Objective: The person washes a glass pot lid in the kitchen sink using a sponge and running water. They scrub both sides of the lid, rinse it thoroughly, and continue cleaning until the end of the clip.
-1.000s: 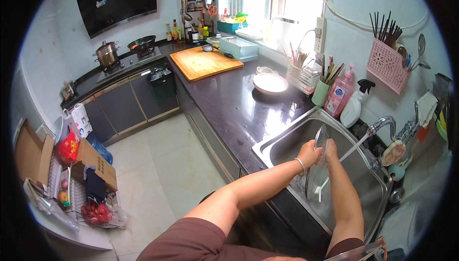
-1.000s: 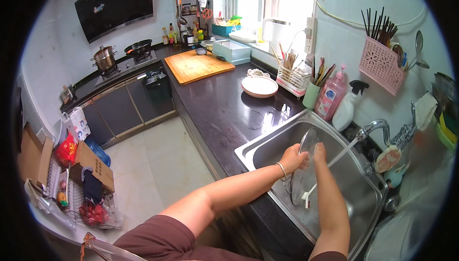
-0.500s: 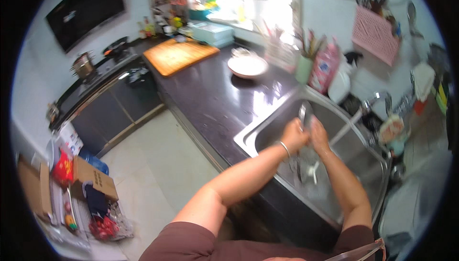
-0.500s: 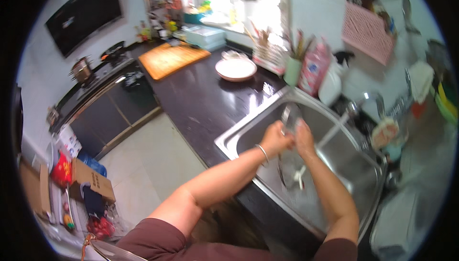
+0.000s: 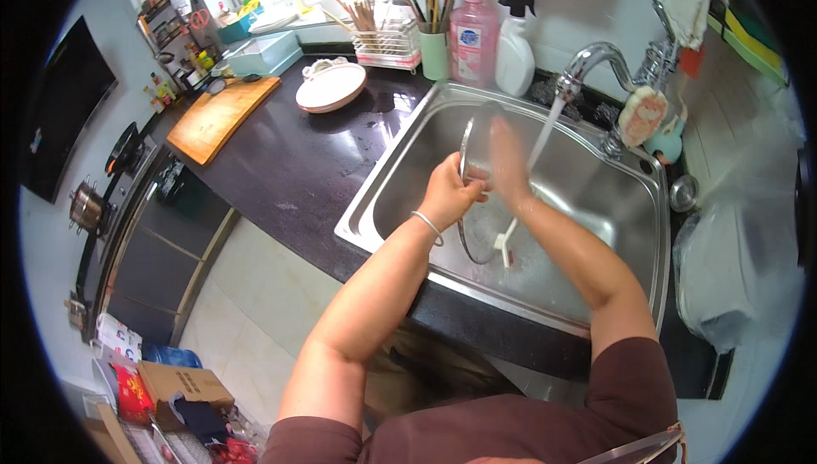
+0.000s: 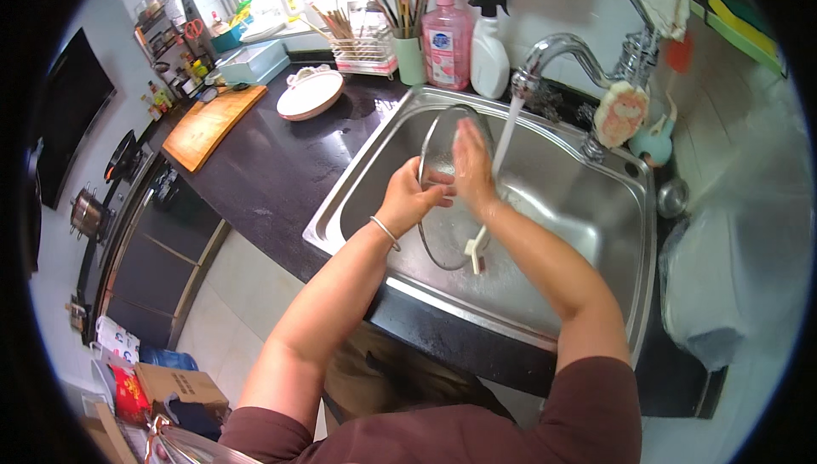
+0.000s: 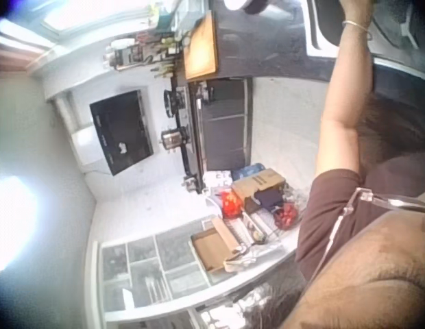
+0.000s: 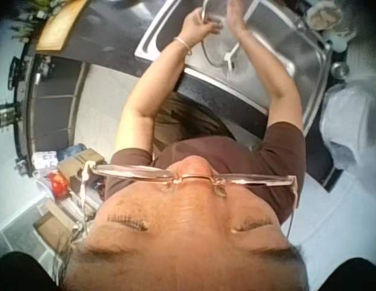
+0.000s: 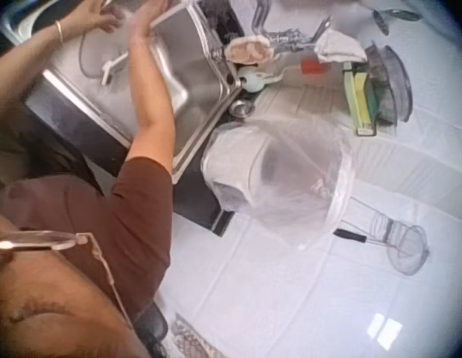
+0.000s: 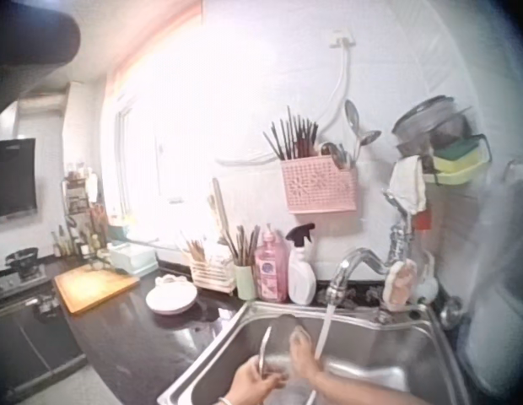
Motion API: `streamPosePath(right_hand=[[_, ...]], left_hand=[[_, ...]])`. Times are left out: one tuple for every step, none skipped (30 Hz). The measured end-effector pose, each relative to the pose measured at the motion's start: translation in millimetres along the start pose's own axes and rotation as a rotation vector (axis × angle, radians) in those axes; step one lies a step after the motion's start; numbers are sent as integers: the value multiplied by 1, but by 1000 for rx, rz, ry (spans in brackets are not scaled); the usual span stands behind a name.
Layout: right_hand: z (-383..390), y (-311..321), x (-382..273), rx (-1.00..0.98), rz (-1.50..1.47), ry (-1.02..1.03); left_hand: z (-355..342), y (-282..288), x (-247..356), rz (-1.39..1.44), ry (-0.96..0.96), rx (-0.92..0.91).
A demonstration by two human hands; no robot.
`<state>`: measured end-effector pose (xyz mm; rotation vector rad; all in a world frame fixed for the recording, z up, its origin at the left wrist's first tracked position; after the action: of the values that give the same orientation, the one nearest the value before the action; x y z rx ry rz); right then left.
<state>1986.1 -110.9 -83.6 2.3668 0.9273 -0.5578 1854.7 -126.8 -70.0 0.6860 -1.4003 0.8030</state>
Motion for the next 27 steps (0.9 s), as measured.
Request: streamPosePath(right_hand=[[-2, 1, -54, -51, -43, 175], [-2, 4, -90, -87, -71, 346], [-6, 2, -83, -57, -89, 310], [-14, -1, -65, -28, -101, 270], [-27, -3, -42, 8, -107, 240], [-37, 11, 15, 83, 4, 146], [-40, 11, 42, 66, -106, -25], [-36, 21, 75, 35, -24, -142], [-31, 29, 102, 9, 51, -258], [-32, 30, 90, 60, 41, -195], [-24, 28, 70, 100, 27, -137], [-21, 30, 52, 142, 14, -80], [-25, 40, 51, 116, 6, -49], [-27, 59, 57, 92, 3, -25], [-30, 72, 62, 68, 1, -2], [-35, 88, 49, 140, 43, 71], [-36, 93, 46, 111, 50, 40], [-36, 96, 44, 81, 56, 9], [-37, 101, 45, 57, 71, -17], [-34, 105, 51, 122, 47, -33], [-33, 111, 53, 131, 46, -51], [-30, 112, 56, 138, 38, -70], [-27, 114, 59, 144, 28, -89], [-23, 115, 63, 150, 11, -127], [-21, 119, 67, 158, -4, -160], [-19, 120, 71, 165, -20, -193], [-21, 119, 68, 173, -14, -127]], left_hand=[[6, 9, -2, 21, -16, 32], [10, 13, 6, -157, -70, 101], [11, 12, 3, -151, -54, 77], [12, 10, -4, -143, -37, 47], [10, 7, -4, -137, -31, 12], [4, -14, -1, -175, -49, -44], [7, -12, -3, -222, -43, -43], [5, -21, -1, -264, -53, -70], [3, -28, 3, -311, -64, -93], [7, -25, 6, -277, -63, -102], [11, -20, 6, -282, -46, -98], [14, -15, 5, -286, -30, -97], [17, -15, 6, -292, -21, -109], [17, -19, 4, -292, -27, -148], [15, -22, 4, -292, -34, -188], [14, -24, 4, -294, -38, -222], [14, -24, 3, -273, -28, -229], [13, -24, 2, -253, -19, -235], [11, -28, 3, -232, -18, -248], [12, -32, 3, -206, -30, -253], [10, -36, 1, -239, -39, -247], [9, -38, -2, -275, -45, -235], [9, -39, -4, -311, -51, -221], [9, -41, -7, -351, -51, -197], [8, -46, -7, -391, -55, -175], [8, -48, -6, -429, -60, -151], [10, -52, -4, -429, -73, -159]])
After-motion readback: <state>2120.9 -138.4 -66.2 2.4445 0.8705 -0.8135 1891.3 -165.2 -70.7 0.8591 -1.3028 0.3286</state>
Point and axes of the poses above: each hand's wrist, its own z-axis away from the middle knuckle, its own y-axis out of the back of the hand, x = y × z, the point moved 8 cm from there along -z, towards the middle knuckle, and after that the axes turned 14 degrees about y, right-handed, at the moved point
